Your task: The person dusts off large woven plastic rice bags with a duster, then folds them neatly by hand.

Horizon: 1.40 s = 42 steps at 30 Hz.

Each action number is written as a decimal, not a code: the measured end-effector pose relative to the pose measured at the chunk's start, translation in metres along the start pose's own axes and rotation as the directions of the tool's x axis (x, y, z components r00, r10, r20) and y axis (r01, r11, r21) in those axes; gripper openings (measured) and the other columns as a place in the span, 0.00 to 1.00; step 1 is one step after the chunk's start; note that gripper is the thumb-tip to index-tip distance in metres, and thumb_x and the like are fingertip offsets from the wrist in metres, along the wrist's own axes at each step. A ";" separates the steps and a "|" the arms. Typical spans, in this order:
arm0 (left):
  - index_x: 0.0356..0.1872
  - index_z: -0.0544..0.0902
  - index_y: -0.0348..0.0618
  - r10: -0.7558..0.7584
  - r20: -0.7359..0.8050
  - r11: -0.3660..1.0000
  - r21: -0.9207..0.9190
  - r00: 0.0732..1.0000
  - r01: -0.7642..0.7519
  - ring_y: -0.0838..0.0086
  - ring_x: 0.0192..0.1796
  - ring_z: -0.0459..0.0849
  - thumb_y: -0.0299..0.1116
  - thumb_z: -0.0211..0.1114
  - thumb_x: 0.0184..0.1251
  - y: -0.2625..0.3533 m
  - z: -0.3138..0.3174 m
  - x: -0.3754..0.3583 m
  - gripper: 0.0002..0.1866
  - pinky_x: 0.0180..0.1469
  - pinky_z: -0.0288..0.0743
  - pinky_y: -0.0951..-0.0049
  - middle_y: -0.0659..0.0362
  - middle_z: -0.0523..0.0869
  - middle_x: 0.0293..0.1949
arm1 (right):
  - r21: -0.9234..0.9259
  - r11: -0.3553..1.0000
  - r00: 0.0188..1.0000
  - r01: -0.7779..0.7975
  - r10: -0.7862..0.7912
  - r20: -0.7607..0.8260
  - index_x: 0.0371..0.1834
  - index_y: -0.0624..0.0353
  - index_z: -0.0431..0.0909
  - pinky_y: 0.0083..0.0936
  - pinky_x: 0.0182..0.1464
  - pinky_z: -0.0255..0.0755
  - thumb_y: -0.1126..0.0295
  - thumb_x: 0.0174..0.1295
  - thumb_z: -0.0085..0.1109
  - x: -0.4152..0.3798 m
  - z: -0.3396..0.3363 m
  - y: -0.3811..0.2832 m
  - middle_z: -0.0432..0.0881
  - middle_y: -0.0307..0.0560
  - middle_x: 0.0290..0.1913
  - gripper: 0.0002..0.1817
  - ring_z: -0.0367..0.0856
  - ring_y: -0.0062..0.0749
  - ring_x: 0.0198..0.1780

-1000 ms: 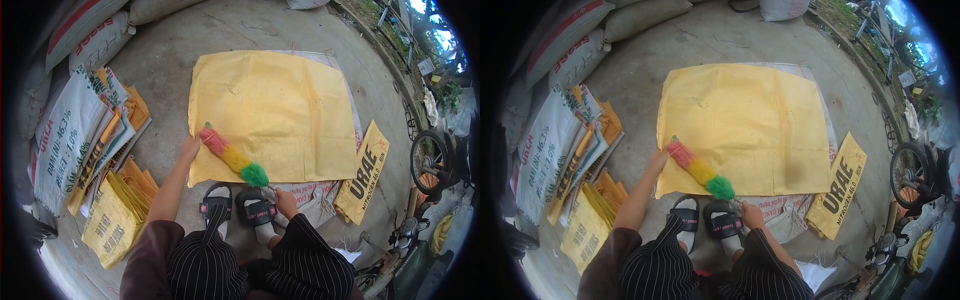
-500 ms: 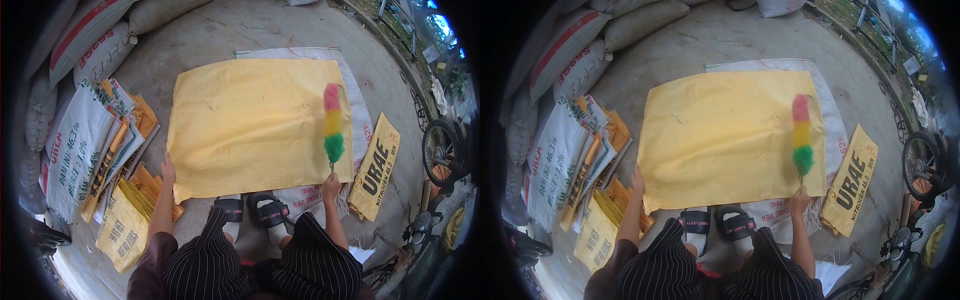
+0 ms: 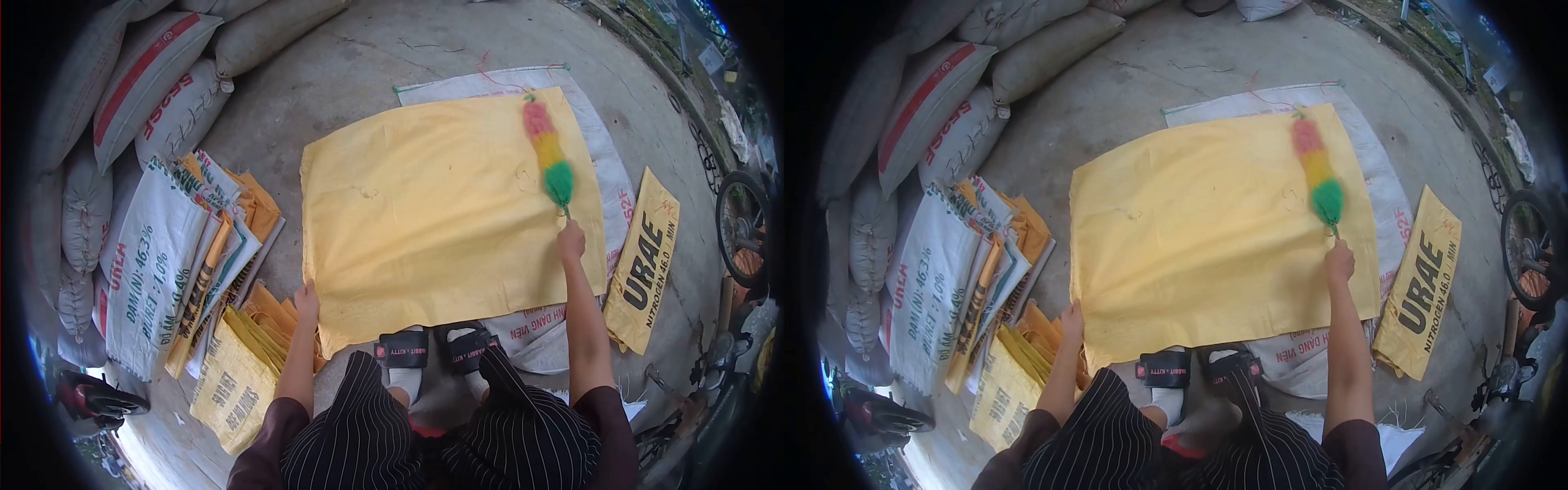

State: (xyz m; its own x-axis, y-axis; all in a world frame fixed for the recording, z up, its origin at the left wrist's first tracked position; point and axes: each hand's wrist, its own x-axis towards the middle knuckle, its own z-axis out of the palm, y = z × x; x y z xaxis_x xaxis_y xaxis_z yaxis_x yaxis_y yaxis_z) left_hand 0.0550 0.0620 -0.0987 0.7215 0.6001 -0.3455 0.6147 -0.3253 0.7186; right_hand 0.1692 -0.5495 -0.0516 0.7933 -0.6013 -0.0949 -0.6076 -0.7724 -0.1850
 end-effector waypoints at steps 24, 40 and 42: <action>0.41 0.79 0.29 0.122 0.027 0.973 0.193 0.992 -0.125 0.65 0.35 0.80 0.37 0.61 0.54 0.080 -0.017 0.077 0.20 0.39 0.72 0.68 0.52 0.83 0.35 | 0.154 0.928 0.926 -0.338 0.357 -0.122 0.39 0.63 0.77 0.43 0.44 0.72 0.66 0.62 0.42 0.059 -0.060 0.074 0.79 0.59 0.41 0.14 0.77 0.53 0.45; 0.29 0.78 0.34 0.715 0.430 0.678 -0.233 0.552 -0.697 0.54 0.28 0.81 0.33 0.57 0.59 0.404 0.050 -0.091 0.11 0.30 0.70 0.63 0.45 0.80 0.24 | 0.259 0.964 0.344 0.061 -0.264 0.901 0.20 0.59 0.77 0.20 0.17 0.56 0.53 0.60 0.52 -0.130 -0.145 0.022 0.68 0.35 0.12 0.21 0.63 0.18 0.15; 0.45 0.79 0.48 0.832 0.550 0.227 -0.220 0.072 -0.949 0.54 0.29 0.79 0.26 0.58 0.49 0.418 0.039 -0.170 0.18 0.31 0.72 0.62 0.46 0.80 0.27 | 0.305 0.948 0.365 0.094 -0.318 0.875 0.21 0.60 0.78 0.22 0.20 0.61 0.52 0.58 0.53 -0.126 -0.122 0.000 0.71 0.39 0.14 0.21 0.67 0.21 0.17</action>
State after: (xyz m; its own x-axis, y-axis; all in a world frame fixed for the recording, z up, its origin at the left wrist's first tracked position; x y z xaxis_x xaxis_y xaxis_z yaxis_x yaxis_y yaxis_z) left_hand 0.2017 -0.2049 0.2365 0.7386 -0.6295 0.2412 -0.6150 -0.4826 0.6235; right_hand 0.0648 -0.4990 0.0801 0.5158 0.2053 -0.8317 -0.4894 -0.7262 -0.4828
